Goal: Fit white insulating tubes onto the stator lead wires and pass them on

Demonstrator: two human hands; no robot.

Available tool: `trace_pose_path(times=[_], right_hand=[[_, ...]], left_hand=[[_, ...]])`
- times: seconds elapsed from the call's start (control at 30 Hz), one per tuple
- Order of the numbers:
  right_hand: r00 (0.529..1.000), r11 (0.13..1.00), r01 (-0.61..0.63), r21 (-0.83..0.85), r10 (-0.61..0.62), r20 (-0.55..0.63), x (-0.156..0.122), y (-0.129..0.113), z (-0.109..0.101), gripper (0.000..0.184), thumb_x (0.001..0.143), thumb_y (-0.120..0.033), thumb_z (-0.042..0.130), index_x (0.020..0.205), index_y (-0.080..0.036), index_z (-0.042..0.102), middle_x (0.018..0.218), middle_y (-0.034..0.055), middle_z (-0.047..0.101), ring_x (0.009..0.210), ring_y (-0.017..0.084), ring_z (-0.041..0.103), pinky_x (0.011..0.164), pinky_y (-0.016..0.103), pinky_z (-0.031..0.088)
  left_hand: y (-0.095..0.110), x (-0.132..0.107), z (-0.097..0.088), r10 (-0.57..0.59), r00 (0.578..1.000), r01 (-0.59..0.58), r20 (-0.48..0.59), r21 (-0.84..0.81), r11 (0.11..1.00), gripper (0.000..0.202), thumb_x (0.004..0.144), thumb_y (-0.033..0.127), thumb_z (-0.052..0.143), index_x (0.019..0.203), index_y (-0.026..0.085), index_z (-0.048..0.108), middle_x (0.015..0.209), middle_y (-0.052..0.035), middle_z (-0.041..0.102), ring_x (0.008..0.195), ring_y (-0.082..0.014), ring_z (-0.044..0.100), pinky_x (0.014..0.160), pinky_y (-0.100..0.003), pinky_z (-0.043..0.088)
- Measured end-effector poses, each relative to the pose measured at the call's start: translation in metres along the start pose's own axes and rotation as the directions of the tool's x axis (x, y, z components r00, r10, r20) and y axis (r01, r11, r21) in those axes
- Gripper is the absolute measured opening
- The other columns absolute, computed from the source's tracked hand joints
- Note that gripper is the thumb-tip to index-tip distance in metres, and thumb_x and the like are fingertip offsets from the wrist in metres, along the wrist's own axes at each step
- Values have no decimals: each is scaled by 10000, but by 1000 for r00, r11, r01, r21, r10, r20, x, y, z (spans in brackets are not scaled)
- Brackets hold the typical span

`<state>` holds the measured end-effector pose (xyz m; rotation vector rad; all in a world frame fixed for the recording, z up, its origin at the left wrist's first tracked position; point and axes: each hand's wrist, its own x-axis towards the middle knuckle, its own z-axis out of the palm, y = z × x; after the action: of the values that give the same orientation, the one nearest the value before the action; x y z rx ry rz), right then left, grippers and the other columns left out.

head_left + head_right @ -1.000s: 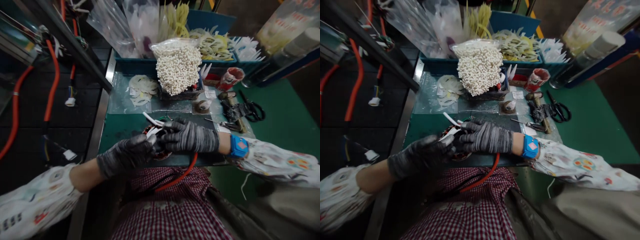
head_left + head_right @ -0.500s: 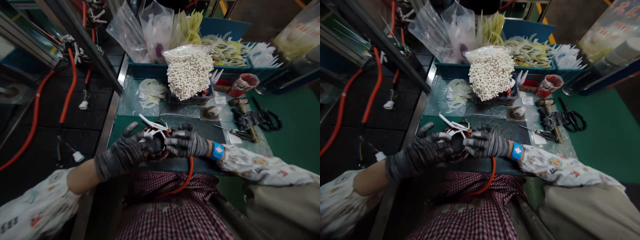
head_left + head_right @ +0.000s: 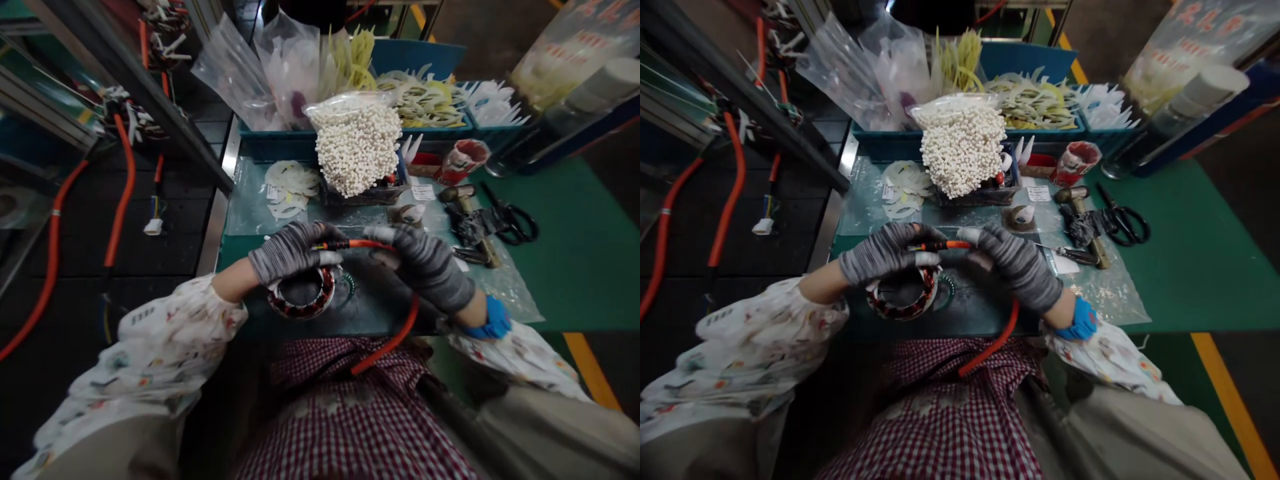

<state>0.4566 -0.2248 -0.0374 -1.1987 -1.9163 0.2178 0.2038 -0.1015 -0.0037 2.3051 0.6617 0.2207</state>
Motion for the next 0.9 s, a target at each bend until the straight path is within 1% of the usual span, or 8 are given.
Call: trace_pose_path(times=[0.13, 0.3, 0.37, 0.47, 0.57, 0.7, 0.8, 0.9], right_hand=[[988, 988, 6, -154, -30, -150, -15, -7, 15, 522, 1038, -199, 672, 1526, -383, 635, 1280, 80, 764, 1108, 301, 774, 914, 497, 688], [992, 984, 109, -139, -116, -48, -44, -60, 31, 432, 1014, -550, 724, 1391, -339, 738, 1221, 98, 740, 1103, 314, 749, 945, 514, 681], [998, 990, 34, -136, -42, -56, -44, -76, 37, 269, 997, -437, 782, 1227, -299, 805, 1092, 84, 762, 989, 272, 757, 877, 443, 687], [992, 989, -120, 88, 124, -31, -36, -89, 33, 94, 1005, -207, 751, 1038, -280, 800, 956, 29, 770, 829, 186, 749, 754, 307, 667], [977, 930, -207, 304, 211, 20, -28, -91, 16, 32, 1007, -249, 782, 1031, -268, 776, 993, 26, 798, 901, 193, 795, 807, 296, 683], [971, 938, -205, 280, 232, -66, -29, -86, 2, 155, 966, -250, 842, 1107, -287, 789, 1044, 21, 845, 940, 211, 836, 846, 309, 707], [970, 948, -203, 244, 229, -82, -29, -82, 7, 204, 965, -259, 845, 1155, -299, 781, 1039, 9, 864, 910, 205, 844, 830, 303, 711], [911, 902, -236, 362, 336, -241, -16, -82, 22, 151, 964, -308, 850, 1074, -301, 746, 956, -9, 833, 870, 207, 824, 815, 333, 714]], left_hand=[[-8, -3, 0, -88, 996, 90, 23, -367, 926, 454, 940, 482, 755, 1256, 157, 794, 1120, -80, 830, 1007, -258, 773, 939, -386, 623], [-7, -1, 4, -129, 992, 125, 15, -378, 917, 407, 914, 472, 767, 1201, 190, 825, 1112, -67, 836, 1016, -253, 775, 969, -382, 617], [-7, -1, 6, -123, 992, 116, 1, -352, 929, 397, 928, 480, 758, 1205, 203, 822, 1112, -61, 838, 1016, -252, 782, 983, -390, 613], [-4, -9, 6, -42, 991, 18, -127, -181, 983, 401, 985, 505, 699, 1240, 214, 804, 1167, -71, 838, 1111, -258, 777, 1114, -442, 566], [9, -29, 10, 193, 930, -137, -313, 192, 972, 476, 1066, 599, 572, 1302, 233, 766, 1319, -85, 805, 1330, -281, 702, 1286, -531, 412], [31, -57, 31, 422, 866, -240, -269, 517, 822, 745, 1051, 832, 363, 1314, 240, 730, 1302, -75, 815, 1265, -313, 726, 1347, -611, 310], [39, -62, 54, 424, 843, -186, -330, 561, 806, 508, 1112, 617, 492, 1284, 204, 732, 1254, -69, 835, 1201, -283, 758, 1303, -567, 421], [38, -58, 70, 411, 782, -111, -469, 544, 832, 288, 1117, 290, 552, 1317, 173, 723, 1259, -79, 837, 1220, -224, 766, 1175, -423, 565]])
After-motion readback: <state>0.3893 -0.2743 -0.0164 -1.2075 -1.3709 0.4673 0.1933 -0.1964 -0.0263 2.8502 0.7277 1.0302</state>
